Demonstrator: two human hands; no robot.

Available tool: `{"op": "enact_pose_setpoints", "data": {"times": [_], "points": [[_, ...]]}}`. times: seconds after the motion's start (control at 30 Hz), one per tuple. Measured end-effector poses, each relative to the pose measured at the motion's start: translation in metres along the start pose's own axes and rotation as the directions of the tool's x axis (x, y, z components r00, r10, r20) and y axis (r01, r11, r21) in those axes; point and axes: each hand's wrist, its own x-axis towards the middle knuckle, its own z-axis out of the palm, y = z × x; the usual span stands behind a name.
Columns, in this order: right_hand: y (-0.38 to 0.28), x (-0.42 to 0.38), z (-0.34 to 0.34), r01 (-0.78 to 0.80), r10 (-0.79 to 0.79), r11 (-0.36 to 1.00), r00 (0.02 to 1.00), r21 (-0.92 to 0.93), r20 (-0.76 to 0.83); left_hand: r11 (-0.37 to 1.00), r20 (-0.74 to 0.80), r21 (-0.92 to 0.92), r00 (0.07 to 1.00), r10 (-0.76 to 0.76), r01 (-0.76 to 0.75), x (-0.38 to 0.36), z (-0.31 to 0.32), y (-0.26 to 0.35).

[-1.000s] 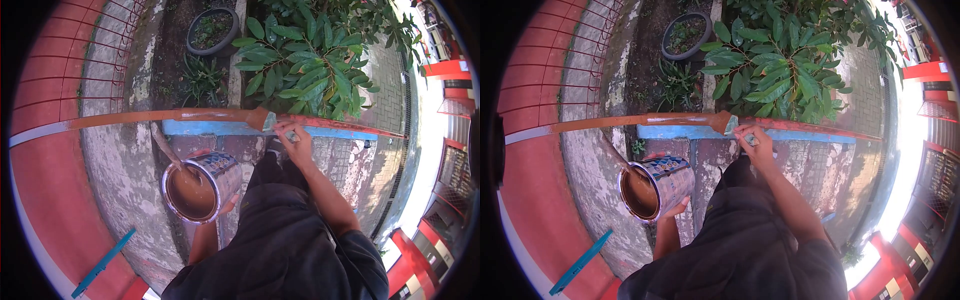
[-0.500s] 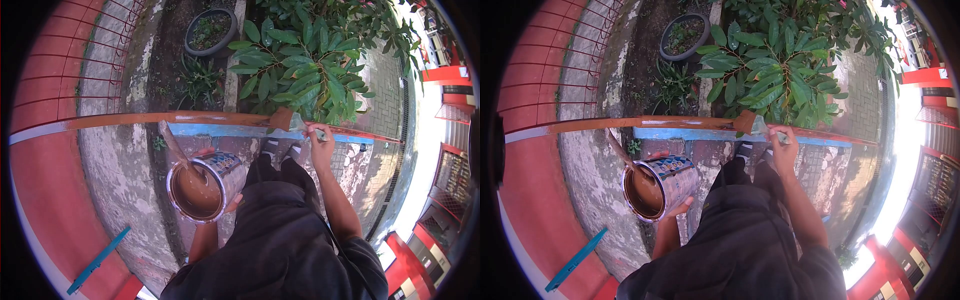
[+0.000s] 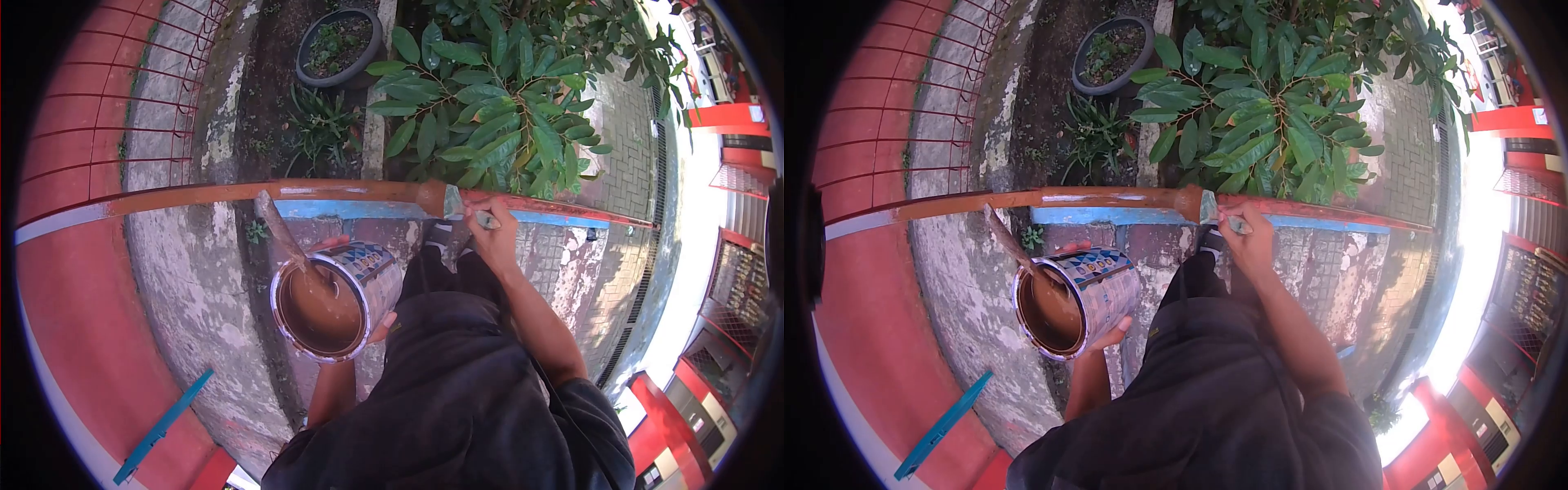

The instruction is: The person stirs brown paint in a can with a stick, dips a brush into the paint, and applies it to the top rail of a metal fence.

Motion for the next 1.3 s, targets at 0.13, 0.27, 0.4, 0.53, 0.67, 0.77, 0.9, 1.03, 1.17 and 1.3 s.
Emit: {"op": "enact_pose_setpoints", "data": {"times": [0.13, 0.27, 0.4, 0.53, 0.67, 0.77, 0.9, 1.03, 1.17, 1.3], "points": [[0.008, -0.005, -0.032, -0.064, 0.059, 0.992, 0.997, -0.112, -0.053, 1.0, 0.002, -0.008, 1.0, 0.009, -0.009, 0.004, 0.003, -0.005], [0.002, -0.008, -0.052, -0.189, 0.175, 0.978, 0.974, -0.092, -0.141, 1.0, 0.006, -0.008, 1.0, 0.013, -0.013, 0.01, 0.006, -0.012], [-0.021, -0.005, -0.044, -0.129, 0.141, 0.988, 0.976, 0.08, -0.168, 1.0, 0.02, 0.004, 1.0, -0.001, 0.001, 0.011, 0.005, -0.017], [-0.041, 0.007, -0.005, -0.079, 0.084, 0.985, 0.996, 0.156, -0.026, 1.0, 0.046, 0.015, 0.999, -0.014, 0.013, 0.011, 0.006, -0.018], [-0.062, 0.02, 0.048, 0.012, -0.028, 0.984, 0.996, 0.18, 0.086, 0.999, 0.077, 0.033, 0.997, -0.013, 0.01, 0.014, 0.004, -0.018], [-0.069, 0.026, 0.081, 0.118, -0.158, 0.96, 0.976, 0.252, 0.146, 0.999, 0.095, 0.049, 0.995, -0.008, 0.003, 0.017, 0.001, -0.017], [-0.057, 0.025, 0.094, 0.143, -0.192, 0.959, 0.963, 0.243, 0.19, 0.998, 0.101, 0.059, 0.995, 0.0, -0.006, 0.018, -0.001, -0.015], [-0.039, 0.018, 0.063, 0.139, -0.148, 0.989, 0.972, 0.058, 0.182, 0.998, 0.086, 0.066, 0.996, 0.012, -0.018, 0.018, -0.006, -0.015], [-0.014, 0.002, 0.015, 0.019, -0.011, 0.997, 0.994, -0.073, 0.106, 0.996, 0.062, 0.08, 0.998, 0.023, -0.028, 0.017, -0.015, -0.015], [0.001, -0.014, -0.03, -0.049, 0.053, 0.986, 0.998, -0.16, 0.021, 0.995, 0.04, 0.094, 0.999, 0.03, -0.034, 0.014, -0.025, -0.012]]}}
